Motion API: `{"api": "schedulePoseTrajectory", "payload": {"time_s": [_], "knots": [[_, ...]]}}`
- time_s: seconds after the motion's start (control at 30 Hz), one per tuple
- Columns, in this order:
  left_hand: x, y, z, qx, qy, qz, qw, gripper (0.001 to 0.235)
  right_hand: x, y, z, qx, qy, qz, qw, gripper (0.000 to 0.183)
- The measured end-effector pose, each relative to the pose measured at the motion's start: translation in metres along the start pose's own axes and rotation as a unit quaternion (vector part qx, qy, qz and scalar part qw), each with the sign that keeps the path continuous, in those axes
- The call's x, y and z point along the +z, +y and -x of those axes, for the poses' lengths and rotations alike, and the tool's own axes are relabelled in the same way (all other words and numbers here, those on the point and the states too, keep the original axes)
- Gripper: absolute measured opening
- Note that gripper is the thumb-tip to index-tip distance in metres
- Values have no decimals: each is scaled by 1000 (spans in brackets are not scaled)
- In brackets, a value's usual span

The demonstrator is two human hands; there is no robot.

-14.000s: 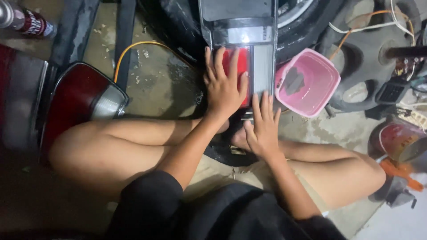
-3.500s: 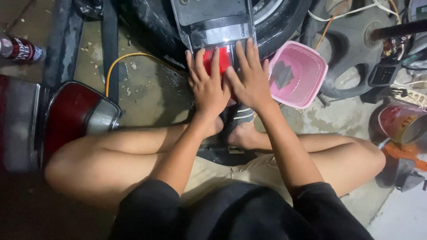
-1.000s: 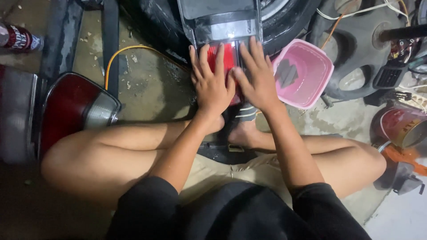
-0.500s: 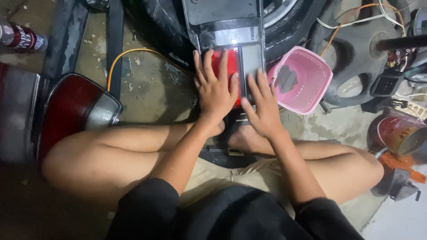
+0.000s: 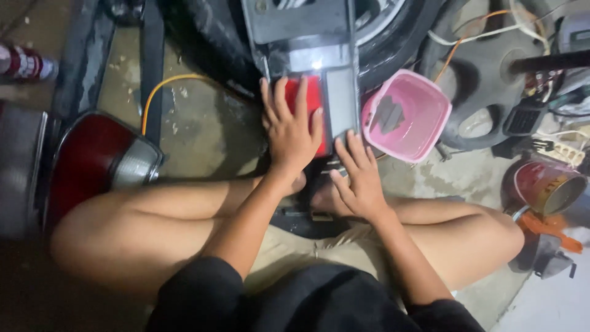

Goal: Wet-sanding a car tail light lens by hand using sandpaper and water to restore the surface.

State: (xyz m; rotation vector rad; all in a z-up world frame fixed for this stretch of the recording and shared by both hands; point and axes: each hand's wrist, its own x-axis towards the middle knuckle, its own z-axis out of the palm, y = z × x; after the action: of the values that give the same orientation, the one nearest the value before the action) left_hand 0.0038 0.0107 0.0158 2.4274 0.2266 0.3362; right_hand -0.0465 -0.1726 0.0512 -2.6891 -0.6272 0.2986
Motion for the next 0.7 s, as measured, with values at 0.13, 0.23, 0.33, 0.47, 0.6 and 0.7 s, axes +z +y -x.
{"api": "schedulePoseTrajectory", "payload": {"time_s": [0.13, 0.23, 0.33, 0.47, 0.6, 0.7], "knots": [[-1, 1, 8, 0, -12, -14, 1000, 61, -4, 4, -34, -5, 11, -44, 999, 62], [-1, -1, 5, -1, -2, -19, 1000, 63, -12, 7, -79, 18, -2, -58, 998, 60], [1, -3, 6, 6, 7, -20, 1000, 64, -19, 7, -91, 32, -5, -62, 998, 59], [1, -4, 6, 4, 12, -16, 1000, 61, -15, 2, -67, 28, -5, -63, 998, 59], [-4, 2, 4, -6, 4, -19, 1000, 62, -4, -2, -21, 22, 11, -63, 998, 63], [-4, 2, 5, -3, 2, -46, 999, 60, -1, -3, -18, 34, 8, -55, 998, 65]]}}
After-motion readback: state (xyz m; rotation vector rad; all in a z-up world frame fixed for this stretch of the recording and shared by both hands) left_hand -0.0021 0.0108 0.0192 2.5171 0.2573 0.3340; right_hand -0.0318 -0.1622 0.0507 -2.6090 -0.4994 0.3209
